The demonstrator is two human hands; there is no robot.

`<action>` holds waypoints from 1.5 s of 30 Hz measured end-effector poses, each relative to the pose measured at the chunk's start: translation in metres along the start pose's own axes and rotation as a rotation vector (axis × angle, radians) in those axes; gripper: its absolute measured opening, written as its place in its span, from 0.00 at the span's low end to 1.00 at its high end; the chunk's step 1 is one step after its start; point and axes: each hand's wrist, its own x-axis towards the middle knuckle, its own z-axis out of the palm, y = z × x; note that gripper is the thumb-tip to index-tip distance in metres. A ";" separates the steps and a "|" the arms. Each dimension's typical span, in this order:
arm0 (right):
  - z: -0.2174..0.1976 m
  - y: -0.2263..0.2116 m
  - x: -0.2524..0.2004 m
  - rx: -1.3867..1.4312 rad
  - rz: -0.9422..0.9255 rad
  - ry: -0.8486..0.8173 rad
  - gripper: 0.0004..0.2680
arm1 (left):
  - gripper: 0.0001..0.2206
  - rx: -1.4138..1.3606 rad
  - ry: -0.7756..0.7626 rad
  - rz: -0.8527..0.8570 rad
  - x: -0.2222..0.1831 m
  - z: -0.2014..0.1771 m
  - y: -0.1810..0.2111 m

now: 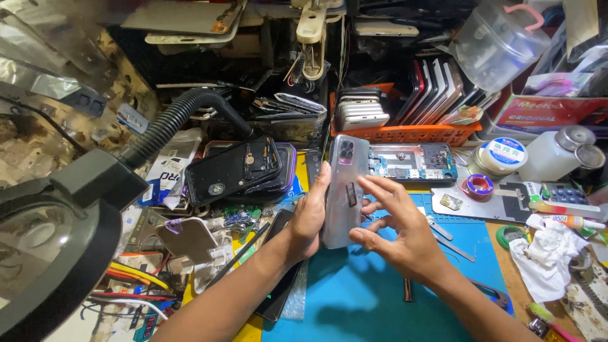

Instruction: Disassembling a smartphone to remove and inspect internal components on a repair bench.

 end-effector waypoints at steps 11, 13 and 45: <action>-0.038 -0.017 0.011 -0.135 -0.029 0.034 0.23 | 0.21 0.281 -0.469 -0.142 -0.031 -0.024 0.002; -0.047 -0.021 0.014 0.025 0.157 -0.139 0.18 | 0.20 0.373 -0.582 -0.134 -0.039 -0.022 0.013; -0.029 -0.009 0.029 -0.487 -0.442 0.124 0.13 | 0.04 1.684 0.664 0.767 0.035 -0.063 0.118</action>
